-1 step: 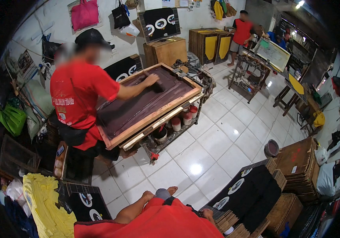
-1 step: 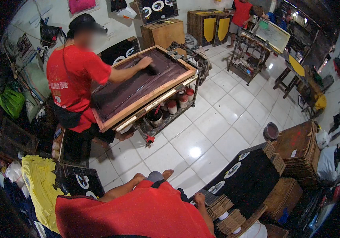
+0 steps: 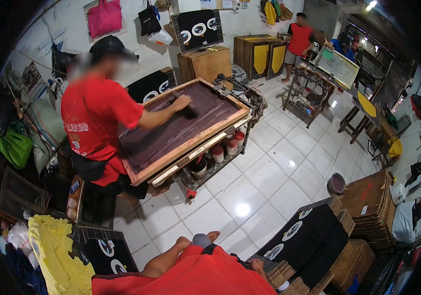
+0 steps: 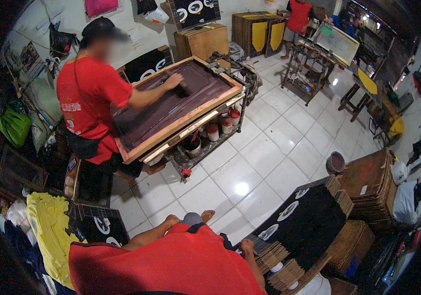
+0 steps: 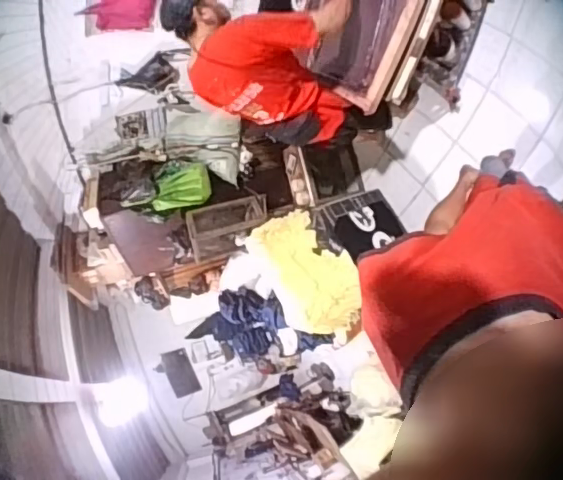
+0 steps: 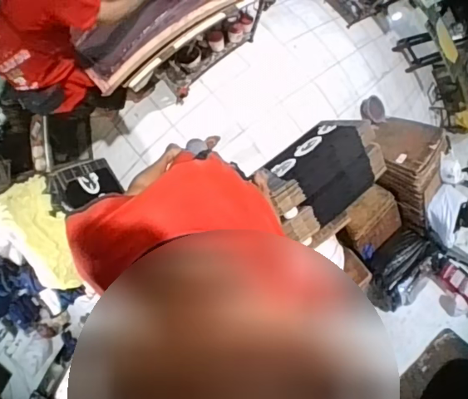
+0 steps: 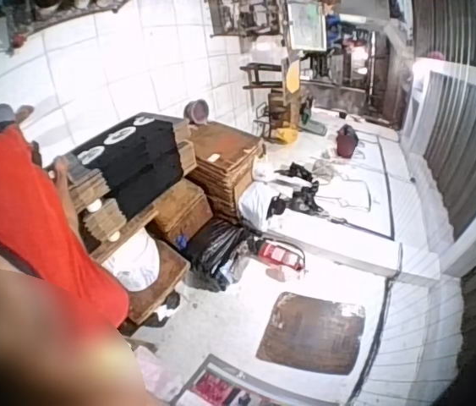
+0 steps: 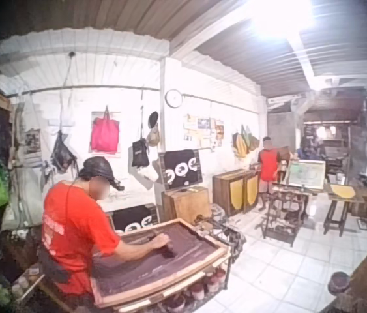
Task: The person assists a coworker in a screen-printing operation by taking printed black tote bags from the press and stacking them on a nearby pile. The coworker applies ink to the screen and pulls the squeegee to print the design.
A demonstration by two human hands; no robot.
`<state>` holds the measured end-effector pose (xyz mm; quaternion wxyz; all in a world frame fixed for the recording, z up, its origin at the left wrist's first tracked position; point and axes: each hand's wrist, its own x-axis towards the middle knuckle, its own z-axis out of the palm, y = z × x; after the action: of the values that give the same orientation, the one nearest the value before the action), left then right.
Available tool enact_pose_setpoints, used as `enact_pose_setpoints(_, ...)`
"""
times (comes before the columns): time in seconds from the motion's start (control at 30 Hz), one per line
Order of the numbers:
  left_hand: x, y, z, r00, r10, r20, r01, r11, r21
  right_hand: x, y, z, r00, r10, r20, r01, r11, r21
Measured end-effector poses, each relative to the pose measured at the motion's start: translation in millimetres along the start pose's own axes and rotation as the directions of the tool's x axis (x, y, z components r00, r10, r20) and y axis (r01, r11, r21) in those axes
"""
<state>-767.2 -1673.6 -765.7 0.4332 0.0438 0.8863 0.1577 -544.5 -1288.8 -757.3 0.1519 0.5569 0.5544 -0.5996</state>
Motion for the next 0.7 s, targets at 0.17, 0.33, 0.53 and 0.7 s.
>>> enact_pose_setpoints(0.17, -13, 10, -33, 0.983, -0.184, 0.02, 0.166, 0.824, -0.543, 5, 7, 0, 0.999, 0.053, -0.011, -0.052, 0.998, 0.022)
enact_pose_setpoints(0.33, 17, -19, -114, 0.975, -0.189, -0.113, 0.004, 0.526, -0.85, 19, -2, 18, 0.997, -0.042, 0.069, 0.06, 0.96, -0.273)
enact_pose_setpoints(0.53, 89, -65, -250, 0.753, -0.612, -0.244, -0.197, 0.145, -0.97, 23, -127, 98, 0.968, -0.175, 0.182, 0.2, 0.971, -0.128)
enact_pose_setpoints(0.7, 121, -67, -317, 0.633, -0.746, -0.204, -0.419, -0.109, -0.902, 15, -304, 236, 0.838, -0.378, 0.393, 0.455, 0.882, -0.121)
